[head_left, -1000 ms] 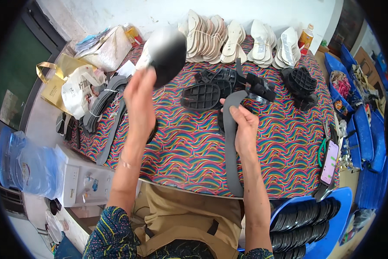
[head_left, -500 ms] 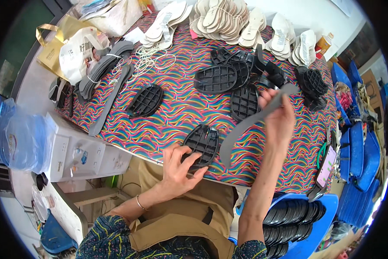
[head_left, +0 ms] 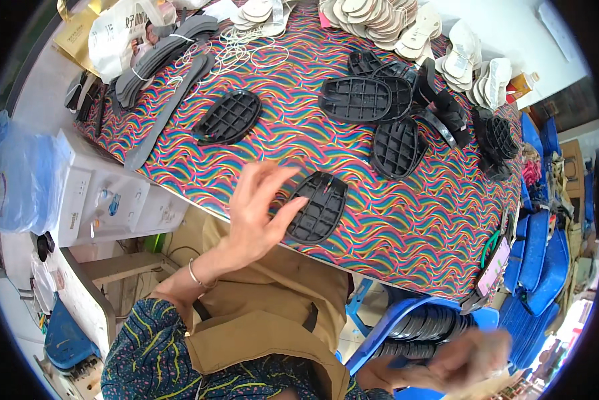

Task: The person assembles black sandals by hand. They pick up a black sole and a strap, then press the strap into the sole to secure it. The person repeats this process for multiple units, handling the components one at a time and placing the finished sandals on the table.

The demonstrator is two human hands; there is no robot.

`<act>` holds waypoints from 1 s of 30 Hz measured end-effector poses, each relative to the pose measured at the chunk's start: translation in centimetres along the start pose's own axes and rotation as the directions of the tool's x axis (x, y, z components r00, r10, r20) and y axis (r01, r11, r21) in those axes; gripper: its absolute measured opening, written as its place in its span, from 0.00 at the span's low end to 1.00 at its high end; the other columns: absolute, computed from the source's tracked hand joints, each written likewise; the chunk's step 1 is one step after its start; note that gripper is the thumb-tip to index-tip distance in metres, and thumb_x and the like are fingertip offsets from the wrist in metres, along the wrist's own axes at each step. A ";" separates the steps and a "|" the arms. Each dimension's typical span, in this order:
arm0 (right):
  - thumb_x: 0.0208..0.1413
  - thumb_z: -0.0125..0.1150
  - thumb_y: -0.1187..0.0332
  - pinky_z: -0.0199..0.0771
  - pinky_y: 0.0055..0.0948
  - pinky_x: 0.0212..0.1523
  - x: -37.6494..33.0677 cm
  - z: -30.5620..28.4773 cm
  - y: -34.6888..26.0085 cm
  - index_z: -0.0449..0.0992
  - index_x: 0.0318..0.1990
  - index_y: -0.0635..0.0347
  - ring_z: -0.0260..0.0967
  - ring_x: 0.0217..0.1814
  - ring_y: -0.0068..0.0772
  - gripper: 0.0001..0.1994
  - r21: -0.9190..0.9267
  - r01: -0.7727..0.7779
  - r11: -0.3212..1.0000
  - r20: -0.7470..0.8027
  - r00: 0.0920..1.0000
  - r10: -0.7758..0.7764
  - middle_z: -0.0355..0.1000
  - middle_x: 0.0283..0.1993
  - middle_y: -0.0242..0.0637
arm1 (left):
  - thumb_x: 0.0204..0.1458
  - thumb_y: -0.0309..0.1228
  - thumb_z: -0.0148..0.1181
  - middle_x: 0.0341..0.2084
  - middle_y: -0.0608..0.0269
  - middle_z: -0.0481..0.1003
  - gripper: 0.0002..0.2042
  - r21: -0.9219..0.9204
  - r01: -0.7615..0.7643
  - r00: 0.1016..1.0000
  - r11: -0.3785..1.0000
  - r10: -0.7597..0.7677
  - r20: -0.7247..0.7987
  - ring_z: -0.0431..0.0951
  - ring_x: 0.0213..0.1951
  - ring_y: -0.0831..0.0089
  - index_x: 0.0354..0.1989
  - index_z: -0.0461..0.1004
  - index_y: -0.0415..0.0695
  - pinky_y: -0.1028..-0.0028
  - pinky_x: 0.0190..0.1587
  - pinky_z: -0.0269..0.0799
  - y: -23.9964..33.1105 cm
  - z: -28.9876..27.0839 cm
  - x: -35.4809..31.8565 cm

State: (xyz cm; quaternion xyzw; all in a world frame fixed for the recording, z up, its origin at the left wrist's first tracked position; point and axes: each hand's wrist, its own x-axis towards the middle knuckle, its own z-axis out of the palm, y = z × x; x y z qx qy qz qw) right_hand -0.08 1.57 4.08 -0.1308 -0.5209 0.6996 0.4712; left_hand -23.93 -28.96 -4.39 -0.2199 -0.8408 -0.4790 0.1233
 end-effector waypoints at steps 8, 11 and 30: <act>0.63 0.55 0.71 0.60 0.21 0.19 -1.5 12.0 14.6 0.75 0.39 0.67 0.62 0.20 0.15 0.07 -0.592 -0.478 0.648 0.260 0.648 0.716 0.67 0.21 0.27 | 0.39 0.31 0.75 0.52 0.50 0.65 0.24 0.150 -0.249 0.918 0.957 0.184 0.350 0.64 0.58 0.52 0.46 0.75 0.43 0.57 0.57 0.62 -2.3 1.6 3.3; 0.63 0.56 0.71 0.58 0.22 0.22 -1.8 11.5 16.7 0.74 0.35 0.66 0.57 0.23 0.13 0.07 -0.675 -0.344 0.653 0.248 0.728 0.639 0.64 0.21 0.26 | 0.39 0.24 0.74 0.50 0.52 0.65 0.19 -0.241 0.031 0.935 0.970 0.057 0.349 0.70 0.54 0.57 0.41 0.73 0.42 0.64 0.52 0.68 -1.0 0.9 2.5; 0.63 0.52 0.75 0.63 0.27 0.28 -2.8 12.3 17.3 0.76 0.48 0.68 0.56 0.26 0.22 0.10 -0.812 -0.043 0.583 0.334 0.784 0.523 0.64 0.23 0.41 | 0.56 0.27 0.63 0.30 0.76 0.77 0.13 -0.452 0.724 0.641 0.521 -0.268 0.719 0.70 0.34 0.88 0.48 0.79 0.37 0.81 0.38 0.68 -1.0 5.1 2.4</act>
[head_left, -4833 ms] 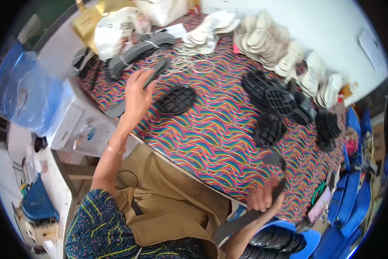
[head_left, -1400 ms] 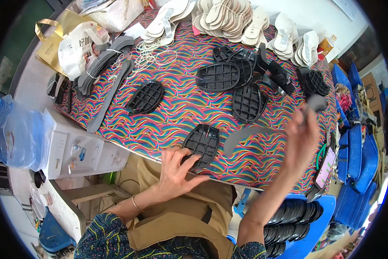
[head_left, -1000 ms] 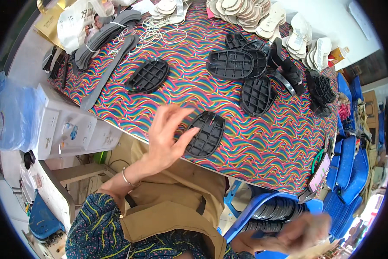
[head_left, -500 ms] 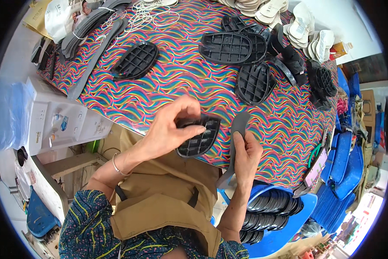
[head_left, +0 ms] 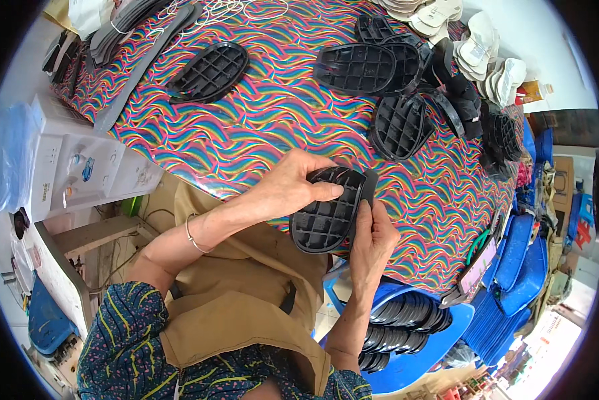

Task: The person assembles black sandals by hand. They pick up a black sole and a strap, then press the strap into the sole to secure it. The person repeats this process for multiple units, handling the components one at a time and placing the finished sandals on the table.

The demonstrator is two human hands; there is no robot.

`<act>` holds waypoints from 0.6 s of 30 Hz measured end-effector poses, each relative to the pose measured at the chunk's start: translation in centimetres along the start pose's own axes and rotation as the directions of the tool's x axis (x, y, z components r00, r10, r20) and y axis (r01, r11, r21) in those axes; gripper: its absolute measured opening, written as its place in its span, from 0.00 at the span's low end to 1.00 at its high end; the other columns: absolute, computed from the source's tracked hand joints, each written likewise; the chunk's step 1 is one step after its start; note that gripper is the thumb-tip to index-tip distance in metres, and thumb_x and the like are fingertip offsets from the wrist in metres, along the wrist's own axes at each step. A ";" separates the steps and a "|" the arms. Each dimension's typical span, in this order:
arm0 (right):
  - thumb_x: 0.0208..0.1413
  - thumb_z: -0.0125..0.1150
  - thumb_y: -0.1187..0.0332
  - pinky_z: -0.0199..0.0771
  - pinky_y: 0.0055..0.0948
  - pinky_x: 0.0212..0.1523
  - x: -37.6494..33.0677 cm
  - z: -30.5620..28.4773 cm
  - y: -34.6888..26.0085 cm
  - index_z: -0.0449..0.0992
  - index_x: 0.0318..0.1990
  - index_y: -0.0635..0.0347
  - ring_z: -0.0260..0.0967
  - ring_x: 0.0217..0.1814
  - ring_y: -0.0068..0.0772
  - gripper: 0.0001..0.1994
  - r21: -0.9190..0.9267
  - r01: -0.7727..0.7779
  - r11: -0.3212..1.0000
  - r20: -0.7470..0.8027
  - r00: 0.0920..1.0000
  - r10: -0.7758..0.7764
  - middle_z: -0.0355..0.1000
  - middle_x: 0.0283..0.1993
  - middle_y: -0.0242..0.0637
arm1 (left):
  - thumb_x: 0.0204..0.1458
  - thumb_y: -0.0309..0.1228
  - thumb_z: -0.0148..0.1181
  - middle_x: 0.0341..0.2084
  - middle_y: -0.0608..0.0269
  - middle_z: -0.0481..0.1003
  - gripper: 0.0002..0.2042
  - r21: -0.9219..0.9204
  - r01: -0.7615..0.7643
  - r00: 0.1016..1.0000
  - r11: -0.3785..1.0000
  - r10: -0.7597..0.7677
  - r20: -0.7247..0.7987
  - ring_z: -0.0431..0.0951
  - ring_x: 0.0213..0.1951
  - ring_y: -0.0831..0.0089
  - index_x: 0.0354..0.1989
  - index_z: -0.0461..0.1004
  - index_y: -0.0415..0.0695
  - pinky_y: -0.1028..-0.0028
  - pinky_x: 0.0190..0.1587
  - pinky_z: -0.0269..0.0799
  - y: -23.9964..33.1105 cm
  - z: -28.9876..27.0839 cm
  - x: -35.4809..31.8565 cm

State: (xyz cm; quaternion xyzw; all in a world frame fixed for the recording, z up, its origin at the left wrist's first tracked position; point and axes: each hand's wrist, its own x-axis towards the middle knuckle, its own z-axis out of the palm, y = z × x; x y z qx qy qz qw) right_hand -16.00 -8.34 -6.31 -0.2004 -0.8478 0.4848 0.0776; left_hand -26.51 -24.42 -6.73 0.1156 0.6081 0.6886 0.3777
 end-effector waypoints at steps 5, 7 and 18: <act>0.64 0.52 0.75 0.68 0.29 0.31 -0.1 0.0 0.1 0.75 0.53 0.66 0.64 0.28 0.24 0.13 -0.036 0.038 0.999 0.000 0.999 -0.038 0.72 0.28 0.49 | 0.56 0.26 0.61 0.31 0.75 0.77 0.13 0.005 0.016 1.000 1.000 -0.016 0.008 0.70 0.35 0.88 0.48 0.79 0.37 0.81 0.38 0.68 0.0 0.1 0.0; 0.64 0.52 0.75 0.70 0.30 0.32 -0.1 0.1 0.0 0.75 0.55 0.65 0.67 0.29 0.25 0.14 -0.035 0.049 0.998 -0.002 0.999 -0.049 0.74 0.31 0.52 | 0.56 0.25 0.61 0.31 0.74 0.77 0.12 -0.008 0.019 1.000 1.000 -0.019 0.007 0.70 0.34 0.88 0.48 0.79 0.36 0.80 0.38 0.68 -0.2 0.1 0.1; 0.64 0.51 0.77 0.70 0.25 0.35 -0.2 -0.4 -0.1 0.73 0.58 0.67 0.70 0.30 0.29 0.16 -0.218 0.205 0.954 0.103 0.977 -0.187 0.76 0.32 0.47 | 0.54 0.24 0.62 0.27 0.74 0.75 0.11 0.062 0.045 0.997 0.997 -0.041 -0.063 0.69 0.30 0.87 0.44 0.79 0.35 0.80 0.33 0.66 0.1 0.4 0.1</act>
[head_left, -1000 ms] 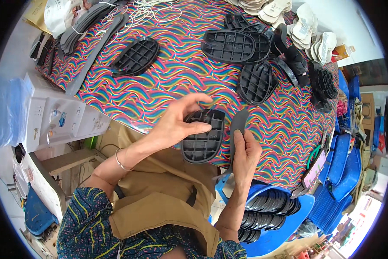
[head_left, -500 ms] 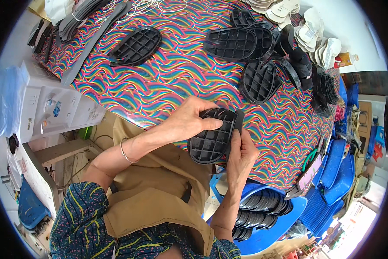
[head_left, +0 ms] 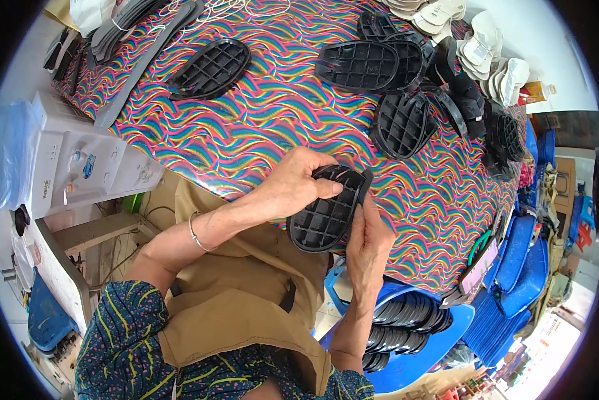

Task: The person assembles black sandals by hand. They pick up a black sole and a strap, then press the strap into the sole to secure it. The person repeats this process for multiple units, handling the components one at a time and placing the finished sandals on the table.

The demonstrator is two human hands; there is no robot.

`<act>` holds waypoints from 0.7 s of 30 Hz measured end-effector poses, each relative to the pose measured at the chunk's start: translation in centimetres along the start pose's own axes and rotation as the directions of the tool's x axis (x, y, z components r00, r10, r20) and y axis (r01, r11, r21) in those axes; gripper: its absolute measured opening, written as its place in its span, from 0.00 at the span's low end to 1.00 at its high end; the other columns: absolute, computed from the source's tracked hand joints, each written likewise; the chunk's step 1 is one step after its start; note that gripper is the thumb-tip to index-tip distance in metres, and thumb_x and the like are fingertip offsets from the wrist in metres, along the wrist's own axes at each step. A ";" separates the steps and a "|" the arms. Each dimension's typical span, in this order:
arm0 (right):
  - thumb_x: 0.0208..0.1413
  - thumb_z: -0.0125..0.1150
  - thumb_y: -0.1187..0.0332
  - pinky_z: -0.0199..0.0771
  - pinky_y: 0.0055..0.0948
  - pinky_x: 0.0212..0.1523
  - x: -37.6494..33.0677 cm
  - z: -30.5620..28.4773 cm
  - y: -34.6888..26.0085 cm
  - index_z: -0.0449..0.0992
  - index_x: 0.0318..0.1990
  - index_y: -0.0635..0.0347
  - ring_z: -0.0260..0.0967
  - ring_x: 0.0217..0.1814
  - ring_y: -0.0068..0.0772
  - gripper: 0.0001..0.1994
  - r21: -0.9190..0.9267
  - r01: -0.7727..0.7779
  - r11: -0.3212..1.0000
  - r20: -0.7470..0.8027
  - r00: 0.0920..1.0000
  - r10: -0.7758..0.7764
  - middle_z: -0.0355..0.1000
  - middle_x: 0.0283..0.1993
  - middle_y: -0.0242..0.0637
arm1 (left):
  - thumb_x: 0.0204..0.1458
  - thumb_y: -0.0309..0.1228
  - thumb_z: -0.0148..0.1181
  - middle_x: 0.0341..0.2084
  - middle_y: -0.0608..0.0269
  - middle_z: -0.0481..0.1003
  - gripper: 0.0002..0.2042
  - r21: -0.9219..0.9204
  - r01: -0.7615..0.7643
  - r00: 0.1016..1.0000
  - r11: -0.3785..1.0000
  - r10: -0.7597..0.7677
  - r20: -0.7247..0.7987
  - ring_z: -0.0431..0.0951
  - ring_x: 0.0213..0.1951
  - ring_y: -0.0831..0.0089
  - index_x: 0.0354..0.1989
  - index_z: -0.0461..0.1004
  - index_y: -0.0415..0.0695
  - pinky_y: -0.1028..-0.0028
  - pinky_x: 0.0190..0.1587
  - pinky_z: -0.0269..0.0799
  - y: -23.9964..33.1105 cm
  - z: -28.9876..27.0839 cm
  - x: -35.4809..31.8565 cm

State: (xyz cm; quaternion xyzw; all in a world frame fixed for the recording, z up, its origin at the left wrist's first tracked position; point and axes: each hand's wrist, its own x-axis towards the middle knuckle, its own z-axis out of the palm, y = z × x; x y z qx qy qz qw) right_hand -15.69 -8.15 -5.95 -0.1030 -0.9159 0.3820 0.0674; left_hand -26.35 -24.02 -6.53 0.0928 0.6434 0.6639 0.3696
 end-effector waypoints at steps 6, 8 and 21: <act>0.64 0.50 0.77 0.71 0.28 0.31 0.0 -0.1 -0.1 0.74 0.55 0.68 0.70 0.27 0.31 0.14 0.021 0.129 0.991 -0.047 0.991 -0.128 0.74 0.28 0.44 | 0.51 0.23 0.63 0.25 0.73 0.75 0.09 -0.065 -0.064 0.989 0.996 0.055 -0.135 0.70 0.30 0.86 0.39 0.80 0.33 0.80 0.33 0.67 -0.1 0.6 -0.2; 0.65 0.50 0.76 0.68 0.26 0.26 -0.8 -0.1 -0.4 0.75 0.50 0.68 0.68 0.24 0.25 0.10 0.105 0.056 0.993 -0.047 0.998 -0.052 0.71 0.25 0.39 | 0.51 0.24 0.63 0.26 0.72 0.76 0.09 -0.072 -0.122 0.975 0.990 0.106 -0.194 0.72 0.30 0.86 0.40 0.80 0.34 0.81 0.33 0.68 0.3 0.6 -0.4; 0.64 0.51 0.77 0.67 0.26 0.22 -4.9 -0.2 -1.8 0.74 0.51 0.67 0.68 0.19 0.25 0.11 0.151 -0.063 0.987 -0.129 0.988 0.083 0.68 0.19 0.35 | 0.52 0.23 0.63 0.25 0.71 0.77 0.09 -0.114 -0.185 0.965 0.976 0.158 -0.211 0.72 0.28 0.87 0.40 0.81 0.35 0.82 0.31 0.68 2.7 1.5 -1.1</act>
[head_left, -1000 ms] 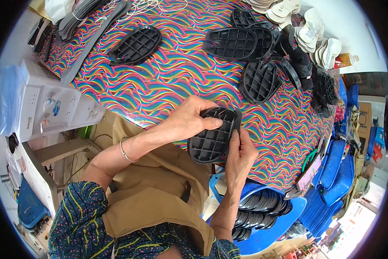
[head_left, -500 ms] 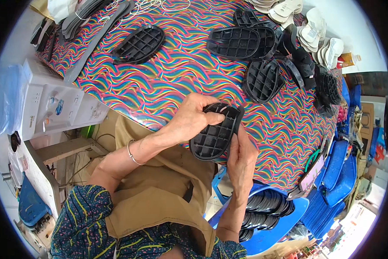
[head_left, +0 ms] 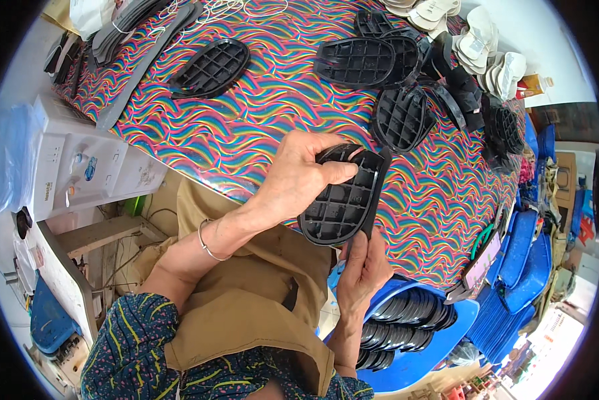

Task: The person assembles black sandals by hand. They pick up a black sole and a strap, then press the strap into the sole to secure it. The person repeats this process for multiple units, handling the components one at a time and placing the finished sandals on the table.

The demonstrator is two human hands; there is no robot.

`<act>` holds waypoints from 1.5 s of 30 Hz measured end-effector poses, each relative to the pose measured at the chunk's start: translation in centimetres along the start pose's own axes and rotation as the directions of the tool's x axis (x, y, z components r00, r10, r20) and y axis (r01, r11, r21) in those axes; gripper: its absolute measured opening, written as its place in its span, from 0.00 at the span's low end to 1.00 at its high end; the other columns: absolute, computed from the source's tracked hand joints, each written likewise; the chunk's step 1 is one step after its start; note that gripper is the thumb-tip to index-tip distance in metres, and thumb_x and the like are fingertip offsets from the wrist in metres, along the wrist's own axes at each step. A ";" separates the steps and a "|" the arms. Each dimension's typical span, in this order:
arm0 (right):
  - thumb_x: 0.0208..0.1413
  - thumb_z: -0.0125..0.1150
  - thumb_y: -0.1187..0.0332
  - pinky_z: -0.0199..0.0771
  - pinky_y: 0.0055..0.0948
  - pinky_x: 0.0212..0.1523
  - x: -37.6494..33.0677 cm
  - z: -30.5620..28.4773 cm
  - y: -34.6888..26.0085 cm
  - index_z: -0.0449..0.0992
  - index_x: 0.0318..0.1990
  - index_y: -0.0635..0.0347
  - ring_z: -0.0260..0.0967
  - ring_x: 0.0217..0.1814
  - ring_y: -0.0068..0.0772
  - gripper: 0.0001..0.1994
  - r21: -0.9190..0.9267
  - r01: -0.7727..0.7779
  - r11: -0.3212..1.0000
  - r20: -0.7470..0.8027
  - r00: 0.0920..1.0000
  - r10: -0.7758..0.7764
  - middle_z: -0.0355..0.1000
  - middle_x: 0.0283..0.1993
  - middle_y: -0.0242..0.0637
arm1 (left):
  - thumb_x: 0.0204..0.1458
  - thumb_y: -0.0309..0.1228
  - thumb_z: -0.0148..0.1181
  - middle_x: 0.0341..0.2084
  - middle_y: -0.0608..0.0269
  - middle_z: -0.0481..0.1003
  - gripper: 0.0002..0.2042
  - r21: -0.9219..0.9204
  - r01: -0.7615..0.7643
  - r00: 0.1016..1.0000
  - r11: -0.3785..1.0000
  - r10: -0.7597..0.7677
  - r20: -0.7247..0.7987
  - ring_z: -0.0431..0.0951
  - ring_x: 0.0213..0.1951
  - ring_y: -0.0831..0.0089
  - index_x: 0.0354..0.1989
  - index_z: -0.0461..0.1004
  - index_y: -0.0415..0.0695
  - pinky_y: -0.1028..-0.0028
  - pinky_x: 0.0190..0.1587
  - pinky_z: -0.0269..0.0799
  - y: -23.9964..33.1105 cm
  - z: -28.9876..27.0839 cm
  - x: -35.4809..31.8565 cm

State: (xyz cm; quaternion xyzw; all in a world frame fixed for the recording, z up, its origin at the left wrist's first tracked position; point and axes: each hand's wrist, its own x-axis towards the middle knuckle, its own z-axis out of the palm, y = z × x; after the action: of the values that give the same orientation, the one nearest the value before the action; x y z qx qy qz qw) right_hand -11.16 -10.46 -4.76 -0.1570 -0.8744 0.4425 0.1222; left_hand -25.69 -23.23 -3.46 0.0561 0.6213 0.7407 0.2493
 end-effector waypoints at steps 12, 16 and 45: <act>0.64 0.55 0.73 0.64 0.19 0.27 1.8 2.4 -1.2 0.74 0.50 0.70 0.65 0.25 0.17 0.11 0.314 -0.009 0.949 -0.276 0.956 0.100 0.74 0.30 0.34 | 0.53 0.30 0.62 0.36 0.60 0.77 0.13 0.119 -0.361 0.907 0.925 0.378 -0.185 0.74 0.38 0.77 0.42 0.77 0.33 0.76 0.40 0.68 0.6 1.6 -1.8; 0.61 0.58 0.75 0.70 0.22 0.35 3.4 -0.8 -1.0 0.75 0.51 0.69 0.72 0.34 0.21 0.12 0.058 0.266 0.962 -0.193 0.949 -0.250 0.79 0.41 0.40 | 0.57 0.24 0.60 0.40 0.59 0.76 0.13 0.014 -0.519 0.853 0.855 0.517 0.077 0.75 0.46 0.73 0.50 0.75 0.36 0.73 0.48 0.69 1.0 -0.2 -1.5; 0.51 0.60 0.74 0.56 0.21 0.18 4.3 0.5 -1.4 0.77 0.46 0.71 0.57 0.19 0.18 0.14 -0.460 0.786 0.414 0.246 0.561 -0.790 0.56 0.21 0.25 | 0.41 0.19 0.70 0.46 0.59 0.76 0.27 -0.103 0.210 0.876 0.972 -0.140 0.461 0.73 0.56 0.65 0.54 0.72 0.38 0.65 0.64 0.65 2.6 -9.4 -1.0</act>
State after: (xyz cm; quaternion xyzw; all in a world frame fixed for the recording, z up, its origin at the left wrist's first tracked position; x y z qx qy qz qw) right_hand -15.56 -9.98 -3.56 0.2426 -0.9281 0.0774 0.2715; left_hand -29.25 -32.32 -2.83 0.1507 0.4914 0.7264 0.4563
